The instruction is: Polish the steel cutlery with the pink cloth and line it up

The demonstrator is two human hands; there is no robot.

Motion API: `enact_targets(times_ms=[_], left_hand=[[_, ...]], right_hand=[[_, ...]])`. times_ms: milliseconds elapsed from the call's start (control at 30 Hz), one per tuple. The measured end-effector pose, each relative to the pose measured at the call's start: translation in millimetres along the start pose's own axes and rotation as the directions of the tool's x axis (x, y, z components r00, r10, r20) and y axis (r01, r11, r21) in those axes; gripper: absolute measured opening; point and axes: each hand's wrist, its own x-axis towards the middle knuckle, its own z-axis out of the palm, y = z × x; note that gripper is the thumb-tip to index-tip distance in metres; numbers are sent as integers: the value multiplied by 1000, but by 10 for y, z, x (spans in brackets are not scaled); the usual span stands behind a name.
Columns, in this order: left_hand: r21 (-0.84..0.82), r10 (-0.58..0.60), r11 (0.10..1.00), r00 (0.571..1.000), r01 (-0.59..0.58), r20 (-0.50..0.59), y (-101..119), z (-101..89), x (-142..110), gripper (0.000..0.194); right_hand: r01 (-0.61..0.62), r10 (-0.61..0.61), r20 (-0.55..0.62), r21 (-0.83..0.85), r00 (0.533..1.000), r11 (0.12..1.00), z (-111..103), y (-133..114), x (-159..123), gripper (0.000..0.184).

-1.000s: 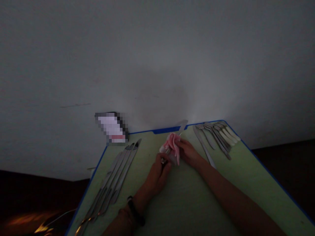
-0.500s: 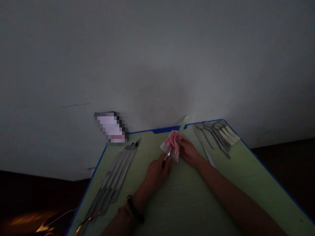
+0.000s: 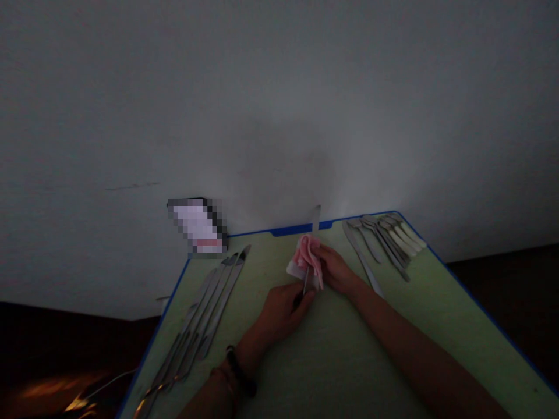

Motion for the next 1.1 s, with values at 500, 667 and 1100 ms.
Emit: enact_targets(times_ms=[500,667,1100], left_hand=[[72,-18,997,1000,18,-3,-8,40,13,29],[63,-16,998,1000,16,-7,2,29,18,28],[36,-18,999,1000,18,3,20,17,23,31]], right_hand=[[-17,17,3,-50,1000,999,16,3,0,23],[-31,31,-2,-40,1000,999,30,-4,-5,24],[-31,32,10,-43,999,999,-32,42,26,25]])
